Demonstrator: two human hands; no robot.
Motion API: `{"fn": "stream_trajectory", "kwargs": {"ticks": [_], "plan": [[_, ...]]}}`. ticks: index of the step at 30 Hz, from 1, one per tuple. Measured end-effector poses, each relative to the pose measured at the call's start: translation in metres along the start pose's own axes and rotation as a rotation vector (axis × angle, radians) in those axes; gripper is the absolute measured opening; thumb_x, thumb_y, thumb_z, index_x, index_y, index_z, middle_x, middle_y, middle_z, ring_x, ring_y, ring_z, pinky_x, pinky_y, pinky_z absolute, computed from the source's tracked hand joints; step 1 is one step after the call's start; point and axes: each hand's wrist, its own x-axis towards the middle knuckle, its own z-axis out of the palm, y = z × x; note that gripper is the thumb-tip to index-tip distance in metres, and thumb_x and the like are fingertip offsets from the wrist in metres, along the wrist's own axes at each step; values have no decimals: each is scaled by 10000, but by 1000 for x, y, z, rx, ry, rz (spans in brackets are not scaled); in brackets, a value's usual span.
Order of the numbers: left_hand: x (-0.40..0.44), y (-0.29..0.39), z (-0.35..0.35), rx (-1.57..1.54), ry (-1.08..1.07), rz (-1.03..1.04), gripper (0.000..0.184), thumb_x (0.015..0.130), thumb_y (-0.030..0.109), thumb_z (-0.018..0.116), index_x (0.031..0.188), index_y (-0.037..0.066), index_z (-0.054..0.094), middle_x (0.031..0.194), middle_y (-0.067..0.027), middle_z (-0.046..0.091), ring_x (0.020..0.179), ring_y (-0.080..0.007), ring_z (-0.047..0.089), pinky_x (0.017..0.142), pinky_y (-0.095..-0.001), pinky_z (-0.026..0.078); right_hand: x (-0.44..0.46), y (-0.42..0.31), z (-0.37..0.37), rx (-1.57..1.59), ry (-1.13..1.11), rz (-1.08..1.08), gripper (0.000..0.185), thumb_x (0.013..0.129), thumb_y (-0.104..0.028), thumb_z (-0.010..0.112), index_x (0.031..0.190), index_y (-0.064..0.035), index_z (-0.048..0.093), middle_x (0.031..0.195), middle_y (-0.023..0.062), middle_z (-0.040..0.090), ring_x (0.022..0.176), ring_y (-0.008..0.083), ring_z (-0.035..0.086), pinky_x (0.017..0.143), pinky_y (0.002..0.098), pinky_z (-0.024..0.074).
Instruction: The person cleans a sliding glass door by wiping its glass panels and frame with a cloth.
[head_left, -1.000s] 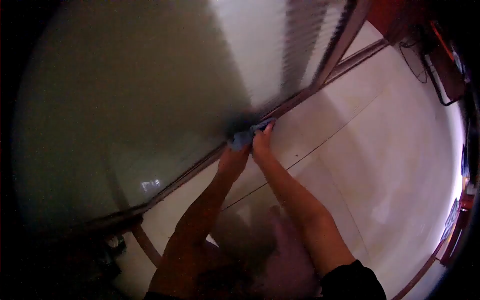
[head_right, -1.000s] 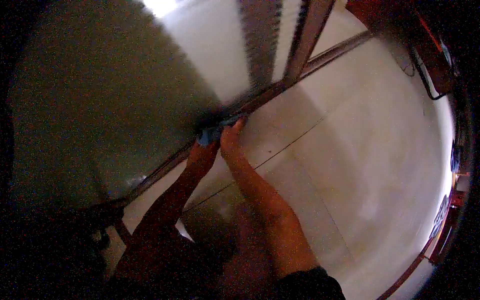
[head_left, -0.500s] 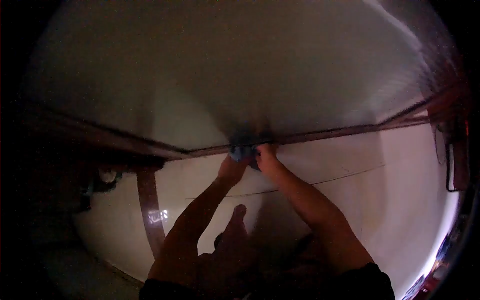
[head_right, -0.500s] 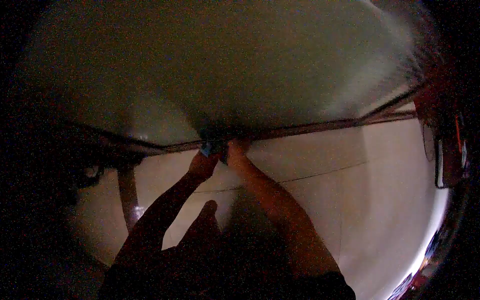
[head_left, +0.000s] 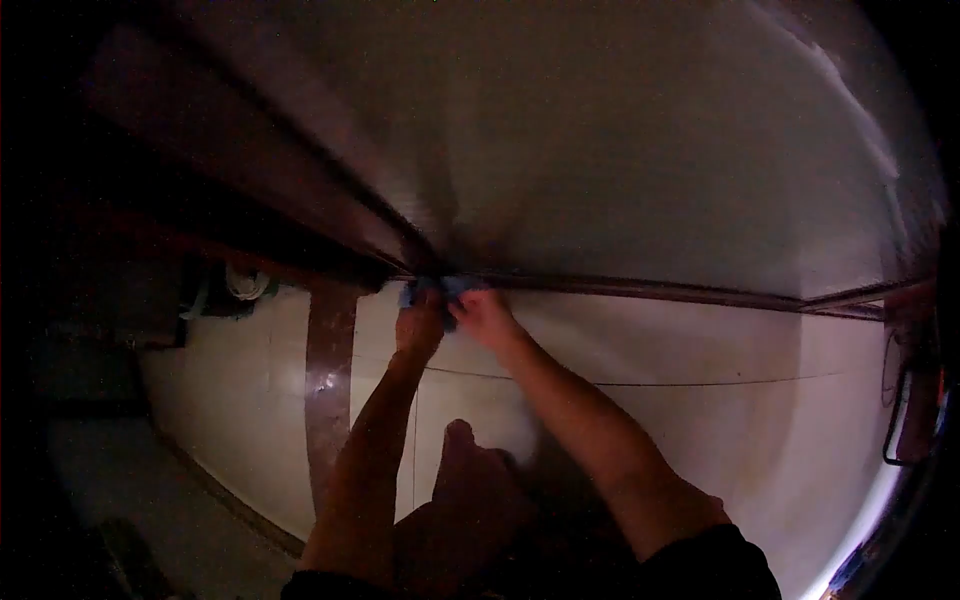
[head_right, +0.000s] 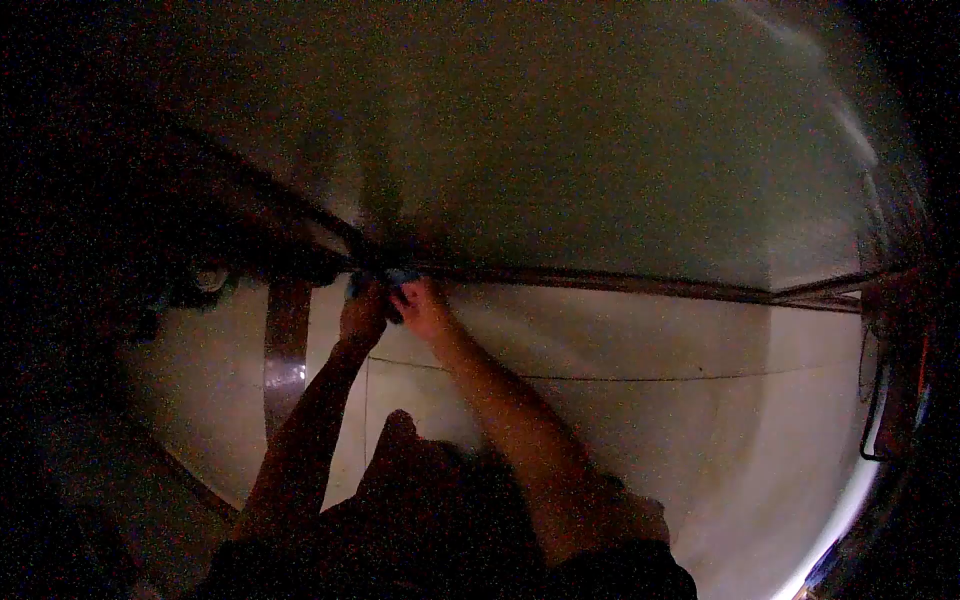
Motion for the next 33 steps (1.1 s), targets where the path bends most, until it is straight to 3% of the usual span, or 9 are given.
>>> {"fn": "stream_trajectory", "kwargs": {"ticks": [3,6,12,15,19,20,23,29,33], "plan": [[-11,4,15,-22,408,162,417,818,37,567,1220,26,458,1129,-220,565,976,-441,567,786,-491,488,-44,-7,46,-244,62,-81,237,809,-20,556,1031,-104,565,1043,54,603,1028,212,556,890,412,477],[-21,40,-18,-240,447,122,475,777,-35,586,1228,-23,438,1147,-241,533,961,-433,549,817,-468,481,-66,-23,62,-388,-203,-226,361,780,-159,638,1129,-132,551,1087,47,596,973,230,561,840,379,453],[-43,107,-54,-696,666,287,528,794,-51,591,1292,-20,417,1236,-200,507,1139,-325,534,939,-396,450,-152,-72,120,-521,-246,-355,300,828,-193,631,1103,-75,606,1083,75,622,1025,238,565,888,376,447],[-60,108,-72,-982,596,350,513,827,-26,604,1308,-9,429,1230,-161,535,1169,-263,535,960,-367,449,-145,-97,114,-466,-499,-345,261,865,-135,577,1123,-93,574,1159,63,606,1154,235,526,1000,404,390],[-83,127,-111,-1516,250,-23,370,896,56,580,1256,42,494,1120,-88,596,931,-142,596,799,-289,501,-218,-134,143,-313,-568,-339,269,880,-115,556,1136,-49,610,1129,99,630,1089,287,571,970,435,441],[-92,126,-117,-1467,308,34,331,911,74,571,1234,55,504,1153,-69,579,873,-106,585,735,-279,500,-230,-126,143,-313,-552,-345,271,884,-117,555,1143,-53,606,1127,97,631,1083,284,574,966,434,444],[-98,149,-137,-1369,381,140,373,969,272,545,1284,81,490,1227,-70,555,948,-139,580,800,-328,494,-299,-137,168,-320,-502,-361,276,896,-119,549,1164,-64,592,1126,90,632,1071,272,580,959,428,451],[-94,212,-182,-1907,-457,324,832,910,696,379,1417,37,362,1314,-122,523,1195,-265,516,1024,-440,380,-351,-183,192,-588,-433,-499,279,926,-121,543,1198,-62,558,1146,69,624,1069,229,579,958,380,450],[-122,265,-239,-1522,-356,182,820,882,594,576,1425,24,346,1332,-139,522,1193,-289,519,1004,-434,415,-377,-205,179,-785,-347,-578,310,934,-151,563,1226,-52,527,1175,59,601,1078,201,562,949,342,443]]}}
